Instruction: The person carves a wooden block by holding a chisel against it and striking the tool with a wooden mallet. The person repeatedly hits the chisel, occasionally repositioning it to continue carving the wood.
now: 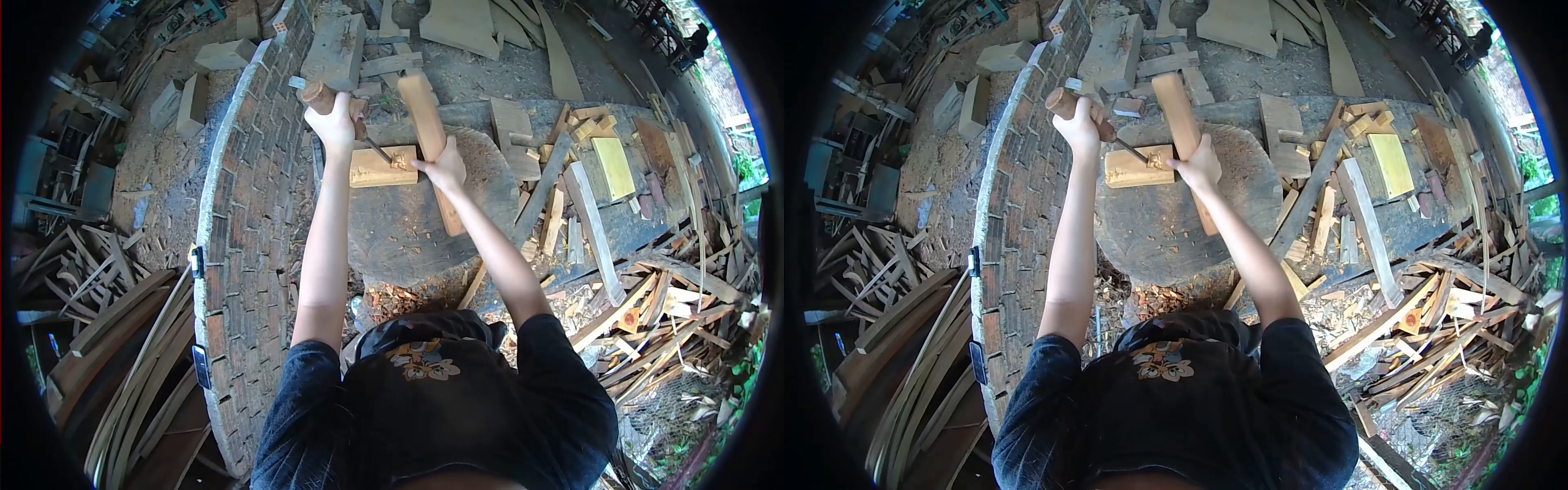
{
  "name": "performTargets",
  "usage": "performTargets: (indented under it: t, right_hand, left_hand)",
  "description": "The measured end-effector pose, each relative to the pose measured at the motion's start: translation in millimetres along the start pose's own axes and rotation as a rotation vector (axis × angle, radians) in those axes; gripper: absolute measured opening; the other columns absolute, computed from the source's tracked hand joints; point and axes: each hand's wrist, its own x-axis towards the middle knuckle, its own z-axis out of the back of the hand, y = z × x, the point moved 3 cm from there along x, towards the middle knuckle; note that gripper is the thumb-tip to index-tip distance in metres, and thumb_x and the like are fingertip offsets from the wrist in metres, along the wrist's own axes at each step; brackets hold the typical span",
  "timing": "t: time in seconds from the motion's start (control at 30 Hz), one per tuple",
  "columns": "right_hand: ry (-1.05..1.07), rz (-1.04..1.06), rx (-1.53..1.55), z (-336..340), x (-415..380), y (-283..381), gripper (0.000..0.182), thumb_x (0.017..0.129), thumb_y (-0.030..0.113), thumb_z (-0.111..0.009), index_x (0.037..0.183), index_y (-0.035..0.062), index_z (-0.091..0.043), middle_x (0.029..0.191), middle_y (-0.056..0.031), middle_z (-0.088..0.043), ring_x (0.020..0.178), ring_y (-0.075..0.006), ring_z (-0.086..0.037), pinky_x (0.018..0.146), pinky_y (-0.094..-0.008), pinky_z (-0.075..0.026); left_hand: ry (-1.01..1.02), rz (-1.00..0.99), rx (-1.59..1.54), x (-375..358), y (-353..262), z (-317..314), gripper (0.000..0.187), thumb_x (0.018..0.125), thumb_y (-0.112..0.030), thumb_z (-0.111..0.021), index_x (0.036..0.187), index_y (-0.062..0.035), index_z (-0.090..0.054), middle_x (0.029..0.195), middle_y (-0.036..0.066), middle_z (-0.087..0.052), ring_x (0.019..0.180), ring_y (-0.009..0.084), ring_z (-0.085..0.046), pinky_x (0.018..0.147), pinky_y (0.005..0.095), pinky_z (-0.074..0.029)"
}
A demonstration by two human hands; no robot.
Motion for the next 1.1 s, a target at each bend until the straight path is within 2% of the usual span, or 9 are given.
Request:
performTargets:
  t: [0.2,0.4,0.5,0.67,0.73,0.8,0.9,1.0,1.1]
  right_hand:
    - [0.074,-0.062,0.033,-18.7,7.3,-29.7,0.073,0.055,0.046,-0.079,0.099,0.0015,-0.041,0.095,-0.0184,-0.060,0.085,-0.0307,-0.061,0.073,-0.0380,-0.049]
    - [0.142,-0.019,0.289,-45.0,26.0,-62.2,0.078,0.055,0.049,-0.078,0.099,-0.0079,-0.047,0.091,-0.0205,-0.060,0.087,-0.0278,-0.060,0.078,-0.0332,-0.046]
    - [0.154,-0.058,0.268,-41.0,18.4,-63.2,0.092,0.053,0.058,-0.075,0.107,-0.0101,-0.044,0.098,-0.0221,-0.058,0.089,-0.0302,-0.060,0.078,-0.0343,-0.047]
    - [0.124,-0.067,0.203,-38.9,15.2,-62.6,0.091,0.052,0.062,-0.072,0.102,-0.0092,-0.047,0.095,-0.0219,-0.059,0.087,-0.0294,-0.061,0.076,-0.0339,-0.047]
    - [0.103,-0.063,0.210,-31.2,8.8,-54.3,0.090,0.052,0.063,-0.072,0.101,-0.0084,-0.048,0.093,-0.0210,-0.060,0.086,-0.0287,-0.061,0.075,-0.0337,-0.048]
    - [0.083,-0.060,0.220,-28.2,5.6,-51.8,0.088,0.052,0.063,-0.072,0.099,-0.0075,-0.048,0.090,-0.0202,-0.061,0.084,-0.0280,-0.062,0.074,-0.0334,-0.048]
    - [0.073,-0.070,0.205,-27.9,3.8,-49.4,0.086,0.052,0.063,-0.072,0.098,-0.0058,-0.050,0.088,-0.0185,-0.062,0.082,-0.0271,-0.062,0.073,-0.0330,-0.049]
    - [0.071,-0.092,0.214,-24.9,1.6,-48.0,0.086,0.053,0.060,-0.073,0.099,-0.0084,-0.050,0.088,-0.0202,-0.061,0.084,-0.0283,-0.061,0.075,-0.0329,-0.047]
    - [0.076,-0.096,0.177,-27.3,1.6,-49.6,0.087,0.053,0.062,-0.072,0.099,-0.0079,-0.051,0.086,-0.0191,-0.062,0.082,-0.0275,-0.062,0.072,-0.0329,-0.048]
  left_hand:
    - [-0.098,0.073,-0.050,5.3,-0.7,20.7,0.015,0.075,-0.003,-0.049,0.064,-0.0030,-0.039,0.054,0.001,-0.039,0.044,0.0102,-0.036,0.043,0.0257,-0.034]
    - [-0.689,0.152,-0.015,-15.3,17.5,83.6,0.017,0.083,-0.011,-0.047,0.069,-0.0060,-0.039,0.059,0.001,-0.039,0.051,0.0116,-0.037,0.048,0.0261,-0.038]
    - [-0.849,0.189,-0.073,-29.1,15.7,92.1,0.013,0.083,-0.011,-0.048,0.074,-0.0057,-0.041,0.059,0.001,-0.040,0.051,0.0127,-0.039,0.049,0.0277,-0.039]
    - [-0.697,0.160,-0.202,-14.9,10.8,81.1,0.012,0.082,-0.011,-0.051,0.077,-0.0043,-0.042,0.061,0.001,-0.041,0.051,0.0113,-0.039,0.048,0.0265,-0.037]
    - [-0.488,0.019,-0.219,-7.6,-15.6,54.3,0.012,0.082,-0.008,-0.051,0.076,-0.0048,-0.042,0.061,0.001,-0.040,0.052,0.0107,-0.039,0.048,0.0265,-0.037]
    - [-0.465,-0.001,-0.225,-6.7,-29.2,38.9,0.011,0.082,-0.007,-0.051,0.075,-0.0037,-0.043,0.058,0.001,-0.040,0.050,0.0103,-0.039,0.047,0.0265,-0.037]
    - [-0.251,-0.134,-0.041,-10.2,-39.9,20.2,0.018,0.082,-0.005,-0.052,0.066,-0.0015,-0.045,0.052,0.004,-0.044,0.043,0.0101,-0.040,0.042,0.0263,-0.036]
    - [-0.128,-0.181,0.168,-22.1,-42.9,5.0,0.019,0.081,-0.003,-0.054,0.066,-0.0022,-0.042,0.052,0.004,-0.044,0.042,0.0105,-0.040,0.040,0.0261,-0.035]
    - [-0.078,-0.193,0.171,-27.3,-36.5,-1.6,0.019,0.081,-0.002,-0.055,0.067,-0.0016,-0.042,0.051,0.004,-0.045,0.041,0.0112,-0.040,0.038,0.0259,-0.034]
